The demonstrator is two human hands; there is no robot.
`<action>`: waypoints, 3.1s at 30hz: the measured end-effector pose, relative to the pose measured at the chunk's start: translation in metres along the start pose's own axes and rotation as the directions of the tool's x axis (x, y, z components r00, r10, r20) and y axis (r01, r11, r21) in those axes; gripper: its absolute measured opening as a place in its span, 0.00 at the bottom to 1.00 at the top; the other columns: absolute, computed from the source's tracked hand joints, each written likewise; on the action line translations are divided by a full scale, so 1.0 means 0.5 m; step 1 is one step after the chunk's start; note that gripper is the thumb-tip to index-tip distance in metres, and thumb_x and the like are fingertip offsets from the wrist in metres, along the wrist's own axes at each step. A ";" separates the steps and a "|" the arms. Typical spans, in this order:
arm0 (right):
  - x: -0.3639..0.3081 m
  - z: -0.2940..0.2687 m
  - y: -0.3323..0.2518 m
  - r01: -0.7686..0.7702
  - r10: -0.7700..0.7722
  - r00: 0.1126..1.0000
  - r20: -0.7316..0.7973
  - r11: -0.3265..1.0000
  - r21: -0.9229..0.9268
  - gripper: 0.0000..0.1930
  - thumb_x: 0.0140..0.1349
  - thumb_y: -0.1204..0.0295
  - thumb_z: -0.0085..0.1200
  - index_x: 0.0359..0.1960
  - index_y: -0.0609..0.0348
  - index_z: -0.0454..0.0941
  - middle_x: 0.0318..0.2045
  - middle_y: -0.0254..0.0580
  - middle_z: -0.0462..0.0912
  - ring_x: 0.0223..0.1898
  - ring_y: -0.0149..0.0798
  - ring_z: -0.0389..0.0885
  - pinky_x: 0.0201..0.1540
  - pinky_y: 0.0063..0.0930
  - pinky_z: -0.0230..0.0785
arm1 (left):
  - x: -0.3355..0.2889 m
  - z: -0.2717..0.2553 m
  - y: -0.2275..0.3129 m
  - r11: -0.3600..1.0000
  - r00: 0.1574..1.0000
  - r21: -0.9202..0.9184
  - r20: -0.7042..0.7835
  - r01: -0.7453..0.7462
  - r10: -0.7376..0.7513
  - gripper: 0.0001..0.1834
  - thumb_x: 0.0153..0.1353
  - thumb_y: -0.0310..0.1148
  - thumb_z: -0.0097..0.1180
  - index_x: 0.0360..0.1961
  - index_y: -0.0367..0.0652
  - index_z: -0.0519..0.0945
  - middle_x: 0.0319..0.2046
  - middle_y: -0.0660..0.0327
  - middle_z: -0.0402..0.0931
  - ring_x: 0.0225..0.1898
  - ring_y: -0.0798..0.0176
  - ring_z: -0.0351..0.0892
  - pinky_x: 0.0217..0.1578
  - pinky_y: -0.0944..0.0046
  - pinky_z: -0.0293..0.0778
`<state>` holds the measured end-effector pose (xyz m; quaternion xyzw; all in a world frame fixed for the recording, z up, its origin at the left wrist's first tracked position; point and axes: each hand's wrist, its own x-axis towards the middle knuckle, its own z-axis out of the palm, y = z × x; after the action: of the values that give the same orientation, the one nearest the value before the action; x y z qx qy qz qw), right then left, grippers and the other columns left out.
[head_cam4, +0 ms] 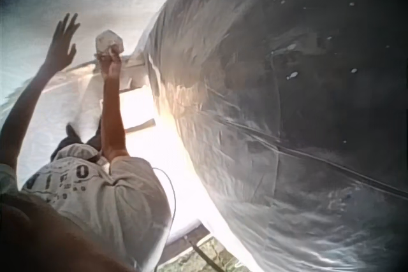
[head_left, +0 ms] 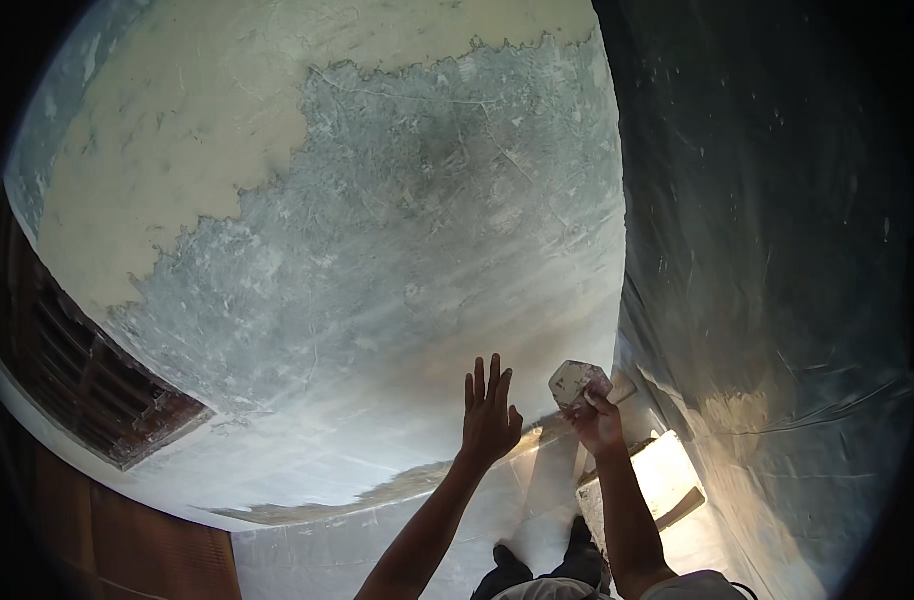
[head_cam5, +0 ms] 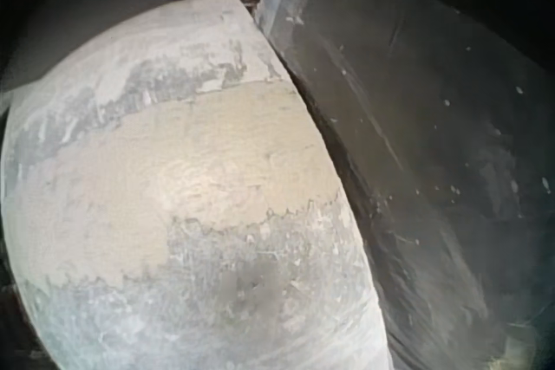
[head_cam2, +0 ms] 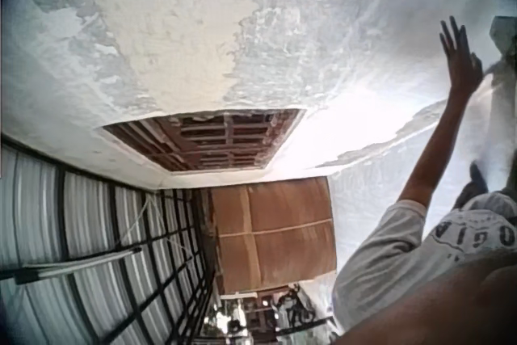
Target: The person applies wall putty to a damaged exterior wall near a window, using a putty knife to spread the plaster from a putty tray onto the wall.
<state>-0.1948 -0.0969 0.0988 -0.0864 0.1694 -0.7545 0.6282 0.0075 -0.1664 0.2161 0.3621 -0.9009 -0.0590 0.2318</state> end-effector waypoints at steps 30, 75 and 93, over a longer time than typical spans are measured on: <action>0.212 0.935 -0.110 0.615 -0.245 -0.176 0.953 -0.784 -0.088 0.28 0.52 0.81 0.58 0.58 0.50 0.81 0.63 0.37 0.78 0.66 0.50 0.70 0.68 0.51 0.59 | 0.269 -0.532 -0.178 0.677 0.749 0.720 -0.364 -0.151 0.554 0.27 0.60 0.37 0.42 0.60 0.45 0.77 0.70 0.56 0.67 0.76 0.50 0.56 0.76 0.43 0.41; 0.302 0.940 -0.068 0.508 -0.387 -0.238 0.891 -0.831 -0.225 0.28 0.50 0.81 0.58 0.57 0.50 0.81 0.63 0.37 0.78 0.68 0.53 0.67 0.68 0.56 0.55 | 0.277 -0.528 -0.190 0.688 0.712 0.710 -0.405 -0.150 0.574 0.24 0.61 0.37 0.44 0.56 0.50 0.80 0.68 0.63 0.71 0.73 0.55 0.62 0.75 0.45 0.46; 0.314 0.851 -0.011 0.526 -0.410 -0.183 0.894 -0.809 -0.263 0.29 0.50 0.80 0.58 0.58 0.51 0.81 0.66 0.37 0.76 0.69 0.53 0.66 0.69 0.57 0.52 | 0.275 -0.530 -0.194 0.696 0.726 0.701 -0.396 -0.156 0.562 0.25 0.60 0.37 0.46 0.58 0.48 0.78 0.68 0.61 0.71 0.73 0.53 0.63 0.75 0.44 0.48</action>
<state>-0.0845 -0.3122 0.4825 -0.5483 0.3768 -0.6124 -0.4271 0.1036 -0.3144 0.4757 0.2229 -0.8053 0.4060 0.3700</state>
